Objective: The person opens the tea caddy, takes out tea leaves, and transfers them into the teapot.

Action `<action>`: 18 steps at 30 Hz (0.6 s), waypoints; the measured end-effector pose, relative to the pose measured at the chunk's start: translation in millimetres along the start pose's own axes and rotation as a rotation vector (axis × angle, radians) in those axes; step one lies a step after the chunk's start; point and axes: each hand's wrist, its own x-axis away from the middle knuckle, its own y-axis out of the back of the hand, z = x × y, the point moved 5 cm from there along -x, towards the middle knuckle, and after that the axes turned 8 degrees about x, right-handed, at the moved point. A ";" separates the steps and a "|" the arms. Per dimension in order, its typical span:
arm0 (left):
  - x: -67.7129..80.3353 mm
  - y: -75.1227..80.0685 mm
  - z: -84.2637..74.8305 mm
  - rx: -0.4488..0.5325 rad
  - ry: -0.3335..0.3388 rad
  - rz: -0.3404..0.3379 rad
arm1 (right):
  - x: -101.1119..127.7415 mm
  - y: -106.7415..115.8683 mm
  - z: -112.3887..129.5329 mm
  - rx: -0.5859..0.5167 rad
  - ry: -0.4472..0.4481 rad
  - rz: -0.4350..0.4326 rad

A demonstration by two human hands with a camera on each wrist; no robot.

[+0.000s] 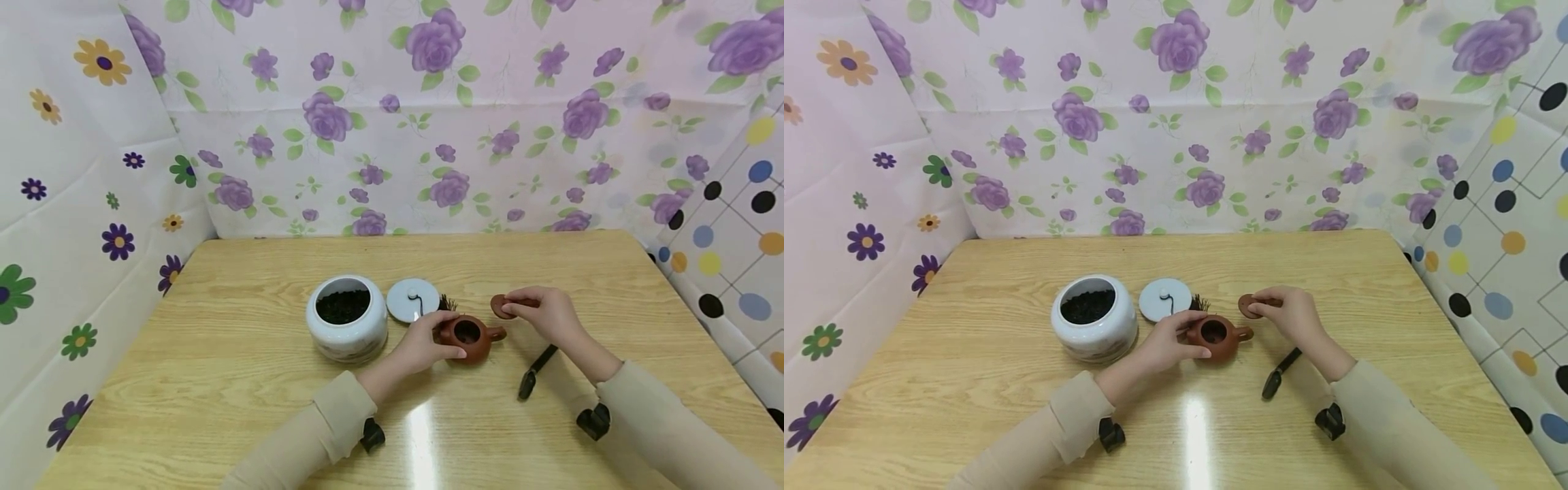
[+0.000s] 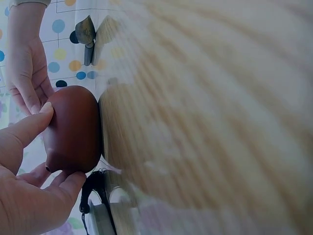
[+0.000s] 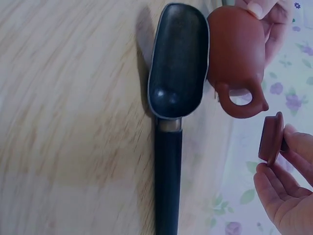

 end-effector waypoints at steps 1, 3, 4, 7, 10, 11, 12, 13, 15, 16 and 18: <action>-0.2 -0.1 0.2 0.005 0.001 0.000 | 0.5 0.3 1.4 -0.006 0.002 -0.002; -0.4 -0.3 0.5 0.012 0.003 0.000 | 1.5 0.3 3.7 -0.023 0.001 -0.001; -0.4 -0.3 0.5 0.012 0.004 0.000 | 2.0 0.1 4.8 -0.034 0.001 0.000; 0.3 0.0 -0.3 0.000 0.005 -0.002 | 3.8 -0.9 8.4 -0.054 0.004 0.006; 0.8 0.3 -1.1 -0.005 0.000 -0.003 | 5.5 -1.9 13.0 -0.053 0.022 0.001; 0.8 0.2 -1.1 -0.003 -0.004 -0.002 | 6.1 -2.2 14.6 -0.049 0.029 -0.001; 0.8 0.1 -1.1 0.000 -0.006 -0.002 | 6.6 -2.7 16.3 -0.049 0.038 -0.003; 0.7 -0.1 -1.0 0.002 -0.011 -0.001 | 7.2 -3.2 18.1 -0.052 0.046 -0.004; 0.7 -0.3 -0.9 0.007 -0.017 0.000 | 8.5 -4.7 21.3 -0.064 0.059 -0.002; 0.7 -0.3 -0.9 0.010 -0.019 0.000 | 9.2 -5.6 22.8 -0.069 0.063 0.002; 1.0 -0.1 -1.2 0.010 -0.020 -0.001 | 10.7 -7.7 26.0 -0.081 0.077 0.007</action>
